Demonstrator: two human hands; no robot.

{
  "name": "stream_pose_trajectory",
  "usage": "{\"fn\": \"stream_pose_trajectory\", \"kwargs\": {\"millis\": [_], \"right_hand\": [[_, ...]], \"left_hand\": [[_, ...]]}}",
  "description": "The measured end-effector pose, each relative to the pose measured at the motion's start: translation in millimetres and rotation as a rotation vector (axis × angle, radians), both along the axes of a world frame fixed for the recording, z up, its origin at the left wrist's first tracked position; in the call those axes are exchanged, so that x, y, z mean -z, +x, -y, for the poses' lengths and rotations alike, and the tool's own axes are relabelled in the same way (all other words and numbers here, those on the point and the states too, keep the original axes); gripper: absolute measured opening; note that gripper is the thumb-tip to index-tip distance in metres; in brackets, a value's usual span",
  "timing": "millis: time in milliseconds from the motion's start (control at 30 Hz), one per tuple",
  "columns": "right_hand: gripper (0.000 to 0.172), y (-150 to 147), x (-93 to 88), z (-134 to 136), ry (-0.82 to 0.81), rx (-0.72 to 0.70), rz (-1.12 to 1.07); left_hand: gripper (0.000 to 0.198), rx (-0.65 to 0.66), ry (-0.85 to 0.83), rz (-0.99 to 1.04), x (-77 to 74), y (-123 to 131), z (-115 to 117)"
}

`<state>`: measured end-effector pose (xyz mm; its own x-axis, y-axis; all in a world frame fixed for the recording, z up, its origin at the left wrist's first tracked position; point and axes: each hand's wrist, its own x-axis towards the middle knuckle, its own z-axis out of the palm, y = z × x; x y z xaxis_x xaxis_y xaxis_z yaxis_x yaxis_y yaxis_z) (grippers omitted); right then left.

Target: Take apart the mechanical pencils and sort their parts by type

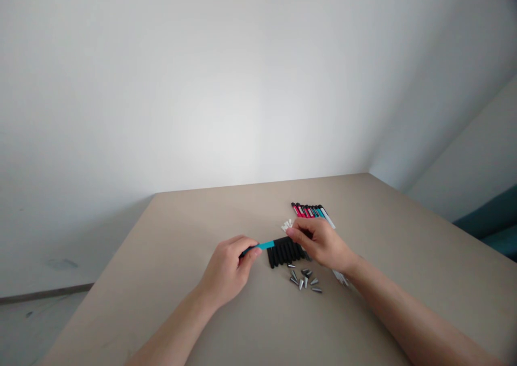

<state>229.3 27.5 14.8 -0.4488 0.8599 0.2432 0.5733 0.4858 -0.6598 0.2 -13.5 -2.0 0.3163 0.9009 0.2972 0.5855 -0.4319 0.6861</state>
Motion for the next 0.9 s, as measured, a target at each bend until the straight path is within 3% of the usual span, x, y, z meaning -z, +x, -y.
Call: {"fn": "stream_pose_trajectory", "kwargs": {"millis": [567,900], "right_hand": [[0.051,-1.5,3.3,0.9,-0.238,-0.104,0.062],[0.046,-1.0,-0.2,5.0,-0.220,-0.166,-0.084]], "left_hand": [[0.016,-0.015,0.036,0.075,0.2,1.2,-0.5],[0.032,0.017,-0.063,0.038,-6.1,-0.7,2.3]]}}
